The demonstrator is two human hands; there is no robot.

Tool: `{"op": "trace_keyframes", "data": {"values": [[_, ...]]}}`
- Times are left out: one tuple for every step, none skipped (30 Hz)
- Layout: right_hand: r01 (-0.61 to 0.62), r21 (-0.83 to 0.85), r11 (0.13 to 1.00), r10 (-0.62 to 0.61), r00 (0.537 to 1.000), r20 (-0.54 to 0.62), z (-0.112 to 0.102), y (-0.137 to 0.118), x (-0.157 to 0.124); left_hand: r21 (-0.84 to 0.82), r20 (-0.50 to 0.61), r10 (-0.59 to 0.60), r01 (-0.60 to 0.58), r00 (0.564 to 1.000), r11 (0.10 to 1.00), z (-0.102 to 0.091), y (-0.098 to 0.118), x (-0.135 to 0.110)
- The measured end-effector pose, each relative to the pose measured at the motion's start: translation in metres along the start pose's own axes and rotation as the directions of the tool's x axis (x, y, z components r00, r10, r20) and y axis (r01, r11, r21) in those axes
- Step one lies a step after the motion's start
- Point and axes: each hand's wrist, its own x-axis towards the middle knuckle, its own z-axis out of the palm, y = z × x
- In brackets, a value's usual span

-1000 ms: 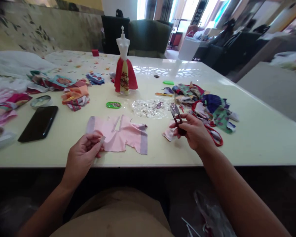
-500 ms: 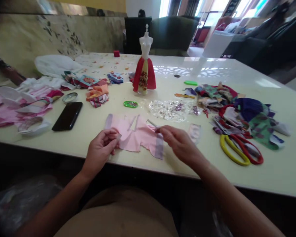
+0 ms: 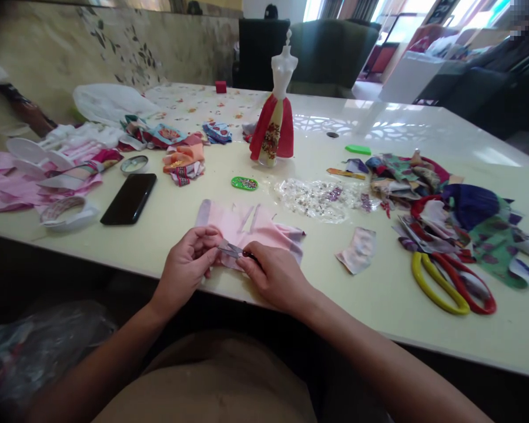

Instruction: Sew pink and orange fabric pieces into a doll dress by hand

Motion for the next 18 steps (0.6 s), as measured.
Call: {"op": "trace_keyframes", "data": {"values": [[0.006,0.012,1.0,-0.006,1.0,-0.007,0.0005,-0.0005,0.0005,-0.003,0.003,-0.003,0.003,1.0,1.0,0.0001,0.0,-0.0001],[0.011,0.021,1.0,-0.011,1.0,-0.011,0.001,-0.0009,0.0011,-0.006,0.004,-0.005,0.005,1.0,1.0,0.0,0.0,0.0],[0.013,0.023,1.0,-0.012,1.0,-0.013,0.0016,-0.0011,0.0016,-0.007,0.007,-0.007,0.007,1.0,1.0,-0.0001,-0.0002,0.0001],[0.011,0.019,1.0,-0.011,1.0,-0.012,0.0023,-0.0012,0.0022,-0.009,0.009,-0.007,0.007,1.0,1.0,-0.0003,-0.0006,0.0003],[0.006,0.01,1.0,-0.006,1.0,-0.012,0.003,-0.0013,0.0027,-0.011,0.012,-0.006,0.006,1.0,1.0,-0.0006,-0.0009,0.0006],[0.003,-0.001,1.0,-0.003,1.0,-0.012,0.0038,-0.0012,0.0033,-0.012,0.015,-0.004,0.004,1.0,1.0,-0.0009,-0.0013,0.0008],[0.003,-0.009,1.0,-0.003,1.0,-0.013,0.0047,-0.001,0.0038,-0.012,0.018,-0.003,0.003,1.0,1.0,-0.0012,-0.0017,0.0009],[0.006,-0.012,1.0,-0.006,1.0,-0.016,0.0055,-0.0008,0.0042,-0.011,0.02,-0.003,0.003,1.0,1.0,-0.0015,-0.0019,0.001],[0.012,-0.012,1.0,-0.012,1.0,-0.02,0.0062,-0.0005,0.0046,-0.012,0.022,-0.005,0.005,1.0,1.0,-0.0015,-0.002,0.001],[0.02,-0.009,1.0,-0.02,0.999,-0.026,0.0069,-0.0001,0.0049,-0.013,0.022,-0.007,0.007,1.0,1.0,-0.0015,-0.0019,0.0009],[0.027,-0.006,1.0,-0.027,0.999,-0.036,0.0076,0.0003,0.0051,-0.015,0.022,-0.009,0.009,1.0,1.0,-0.0013,-0.0017,0.0008],[0.033,-0.004,0.999,-0.033,0.998,-0.045,0.0081,0.0008,0.0052,-0.018,0.02,-0.008,0.008,1.0,1.0,-0.001,-0.0015,0.0006],[0.038,-0.005,0.999,-0.038,0.998,-0.056,0.0086,0.0013,0.0052,-0.022,0.018,-0.005,0.005,1.0,1.0,-0.0007,-0.0012,0.0004],[0.043,-0.006,0.999,-0.043,0.997,-0.065,0.009,0.0017,0.0051,-0.025,0.015,-0.001,0.001,1.0,1.0,-0.0004,-0.001,0.0002],[0.046,-0.009,0.999,-0.046,0.996,-0.073,0.0092,0.0021,0.0051,-0.027,0.012,0.003,-0.003,1.0,1.0,-0.0001,-0.0008,0.0001],[0.049,-0.012,0.999,-0.049,0.996,-0.079,0.0095,0.0024,0.005,-0.028,0.011,0.006,-0.006,1.0,1.0,0.0001,-0.0007,0.0],[0.052,-0.014,0.999,-0.053,0.995,-0.085,0.0096,0.0027,0.005,-0.028,0.011,0.009,-0.008,1.0,1.0,0.0002,-0.0006,-0.0001],[0.055,-0.015,0.998,-0.056,0.994,-0.089,0.0098,0.0028,0.005,-0.027,0.011,0.012,-0.012,1.0,1.0,0.0002,-0.0005,-0.0002]]}}
